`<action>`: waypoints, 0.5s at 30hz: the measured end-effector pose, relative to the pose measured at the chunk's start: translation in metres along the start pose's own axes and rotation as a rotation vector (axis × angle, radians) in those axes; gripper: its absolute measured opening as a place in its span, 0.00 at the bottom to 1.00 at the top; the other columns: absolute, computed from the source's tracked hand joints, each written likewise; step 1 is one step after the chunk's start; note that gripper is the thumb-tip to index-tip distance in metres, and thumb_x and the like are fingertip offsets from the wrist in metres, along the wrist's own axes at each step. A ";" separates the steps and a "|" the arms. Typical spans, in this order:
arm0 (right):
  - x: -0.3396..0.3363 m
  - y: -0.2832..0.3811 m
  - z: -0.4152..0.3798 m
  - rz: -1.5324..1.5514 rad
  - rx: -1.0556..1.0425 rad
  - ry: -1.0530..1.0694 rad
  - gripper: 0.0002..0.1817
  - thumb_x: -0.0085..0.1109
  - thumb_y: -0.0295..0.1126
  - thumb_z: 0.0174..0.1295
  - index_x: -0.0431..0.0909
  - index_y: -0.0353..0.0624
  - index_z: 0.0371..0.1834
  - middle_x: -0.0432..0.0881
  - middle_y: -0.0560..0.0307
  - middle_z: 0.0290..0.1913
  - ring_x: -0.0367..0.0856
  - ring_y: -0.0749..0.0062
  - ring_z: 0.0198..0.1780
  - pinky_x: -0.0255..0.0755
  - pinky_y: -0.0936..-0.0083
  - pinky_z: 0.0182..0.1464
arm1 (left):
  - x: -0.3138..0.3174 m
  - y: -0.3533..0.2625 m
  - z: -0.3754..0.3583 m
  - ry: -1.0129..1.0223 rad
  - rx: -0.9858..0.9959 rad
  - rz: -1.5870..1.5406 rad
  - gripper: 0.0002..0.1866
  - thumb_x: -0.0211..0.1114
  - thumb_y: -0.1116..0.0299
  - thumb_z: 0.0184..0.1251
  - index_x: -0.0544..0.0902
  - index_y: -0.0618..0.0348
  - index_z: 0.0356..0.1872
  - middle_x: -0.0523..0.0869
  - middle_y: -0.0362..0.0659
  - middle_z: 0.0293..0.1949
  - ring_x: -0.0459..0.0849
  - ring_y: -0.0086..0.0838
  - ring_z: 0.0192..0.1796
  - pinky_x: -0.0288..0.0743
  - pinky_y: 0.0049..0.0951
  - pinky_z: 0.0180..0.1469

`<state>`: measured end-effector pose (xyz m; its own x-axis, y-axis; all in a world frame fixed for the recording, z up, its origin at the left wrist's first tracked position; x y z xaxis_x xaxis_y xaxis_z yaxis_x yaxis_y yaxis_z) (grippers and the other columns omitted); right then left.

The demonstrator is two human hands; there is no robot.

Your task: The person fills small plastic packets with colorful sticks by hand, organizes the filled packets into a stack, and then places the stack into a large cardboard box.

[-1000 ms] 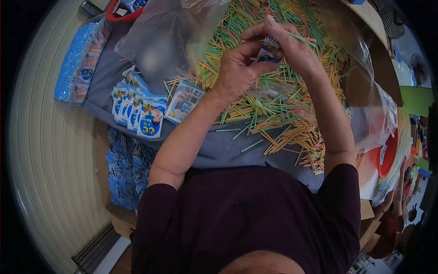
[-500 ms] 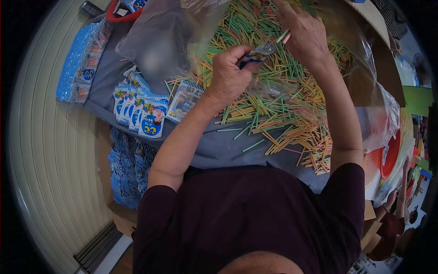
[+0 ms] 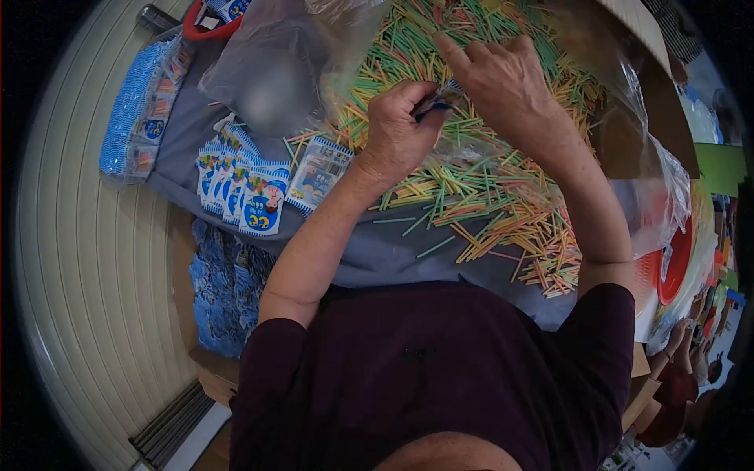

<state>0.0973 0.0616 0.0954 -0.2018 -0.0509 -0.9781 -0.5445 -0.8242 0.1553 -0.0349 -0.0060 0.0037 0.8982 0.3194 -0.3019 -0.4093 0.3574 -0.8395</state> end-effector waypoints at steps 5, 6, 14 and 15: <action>-0.003 -0.007 -0.014 0.527 -0.181 -0.152 0.43 0.53 0.14 0.49 0.63 0.45 0.75 0.81 0.50 0.58 0.78 0.65 0.62 0.72 0.70 0.57 | 0.000 0.003 -0.005 0.048 -0.194 -0.284 0.12 0.71 0.81 0.56 0.84 0.66 0.43 0.89 0.40 0.36 0.84 0.18 0.37 0.79 0.21 0.42; -0.003 -0.008 -0.015 0.528 -0.185 -0.151 0.43 0.53 0.14 0.49 0.63 0.45 0.75 0.81 0.50 0.58 0.78 0.65 0.62 0.72 0.70 0.57 | -0.001 0.004 -0.005 0.044 -0.195 -0.282 0.12 0.71 0.81 0.56 0.84 0.66 0.43 0.89 0.40 0.36 0.84 0.18 0.37 0.79 0.21 0.42; 0.011 -0.022 -0.023 0.998 -0.066 -0.309 0.21 0.58 0.21 0.62 0.77 0.39 0.60 0.84 0.51 0.42 0.84 0.56 0.41 0.77 0.69 0.42 | -0.009 0.010 -0.007 0.079 -0.193 -0.375 0.13 0.70 0.83 0.59 0.85 0.64 0.45 0.88 0.37 0.38 0.84 0.16 0.41 0.78 0.19 0.45; 0.013 -0.020 -0.024 0.997 -0.064 -0.310 0.21 0.58 0.21 0.62 0.77 0.39 0.60 0.84 0.51 0.42 0.84 0.56 0.41 0.77 0.69 0.42 | -0.008 0.008 -0.007 0.082 -0.193 -0.376 0.13 0.70 0.83 0.59 0.85 0.64 0.45 0.88 0.37 0.38 0.84 0.16 0.41 0.78 0.19 0.45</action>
<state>0.1254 0.0637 0.0759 -0.7410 -0.5845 -0.3305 0.0258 -0.5166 0.8559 -0.0445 -0.0121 -0.0036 0.9921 0.1250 0.0129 -0.0205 0.2622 -0.9648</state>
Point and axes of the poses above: each hand's wrist, its own z-axis towards the middle knuckle, its own x-axis out of the palm, y = z × x, the point moved 1 cm from there along z, towards the middle knuckle
